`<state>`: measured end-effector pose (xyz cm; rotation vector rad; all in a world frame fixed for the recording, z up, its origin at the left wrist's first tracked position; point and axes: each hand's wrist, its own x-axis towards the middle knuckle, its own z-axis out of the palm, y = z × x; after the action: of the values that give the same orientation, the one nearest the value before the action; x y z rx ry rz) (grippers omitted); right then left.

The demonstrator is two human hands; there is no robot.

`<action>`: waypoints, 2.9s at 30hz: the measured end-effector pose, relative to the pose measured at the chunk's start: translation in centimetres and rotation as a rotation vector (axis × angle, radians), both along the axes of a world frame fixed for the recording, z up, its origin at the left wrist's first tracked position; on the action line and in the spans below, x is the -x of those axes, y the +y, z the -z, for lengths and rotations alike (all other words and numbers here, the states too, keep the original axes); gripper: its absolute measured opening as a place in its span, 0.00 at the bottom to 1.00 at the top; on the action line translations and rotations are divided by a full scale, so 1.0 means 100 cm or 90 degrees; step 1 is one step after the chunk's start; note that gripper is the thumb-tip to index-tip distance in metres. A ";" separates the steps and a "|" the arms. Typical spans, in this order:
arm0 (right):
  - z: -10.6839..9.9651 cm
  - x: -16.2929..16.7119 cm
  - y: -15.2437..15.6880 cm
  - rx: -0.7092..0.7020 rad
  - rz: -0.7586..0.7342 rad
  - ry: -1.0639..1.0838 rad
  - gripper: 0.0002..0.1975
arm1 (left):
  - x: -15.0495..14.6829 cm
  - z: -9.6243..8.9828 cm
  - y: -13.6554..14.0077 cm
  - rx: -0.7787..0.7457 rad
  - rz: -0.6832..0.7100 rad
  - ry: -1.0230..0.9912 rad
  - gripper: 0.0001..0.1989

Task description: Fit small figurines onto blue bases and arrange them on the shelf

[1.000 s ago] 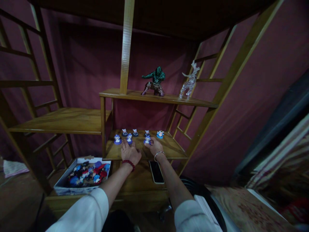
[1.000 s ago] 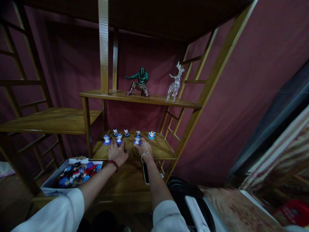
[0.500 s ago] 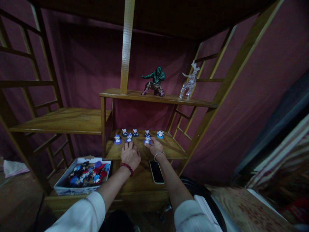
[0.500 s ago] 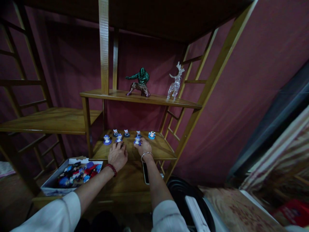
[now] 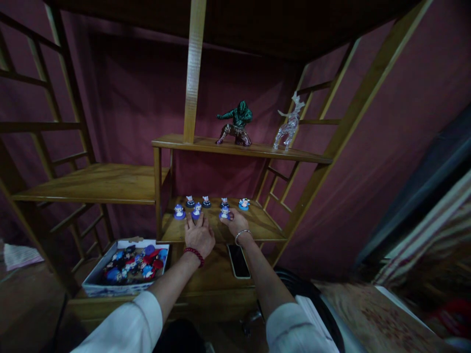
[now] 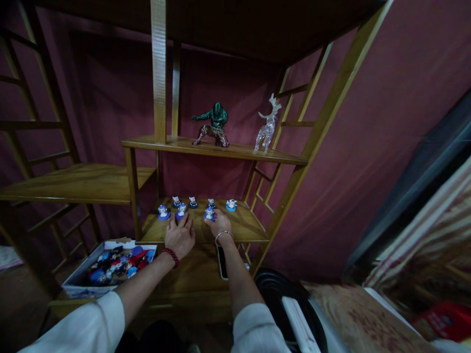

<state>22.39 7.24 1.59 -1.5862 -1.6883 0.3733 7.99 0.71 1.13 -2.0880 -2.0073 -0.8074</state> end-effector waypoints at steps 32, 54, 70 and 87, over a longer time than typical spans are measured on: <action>0.000 0.003 0.001 0.015 -0.019 0.026 0.16 | 0.004 0.000 0.000 0.016 0.053 -0.003 0.22; 0.013 0.024 0.031 0.012 -0.110 0.091 0.16 | 0.004 -0.001 0.000 -0.001 0.046 0.012 0.22; 0.002 0.029 0.026 0.007 -0.074 -0.039 0.12 | 0.004 0.001 0.000 -0.003 0.051 0.009 0.21; -0.001 0.028 0.020 0.017 -0.090 -0.108 0.12 | 0.010 -0.001 -0.013 -0.058 0.023 -0.020 0.19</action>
<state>19.60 9.21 1.66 -1.5582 -1.9388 0.3407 7.04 -0.63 1.26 -2.0791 -1.9147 -0.9245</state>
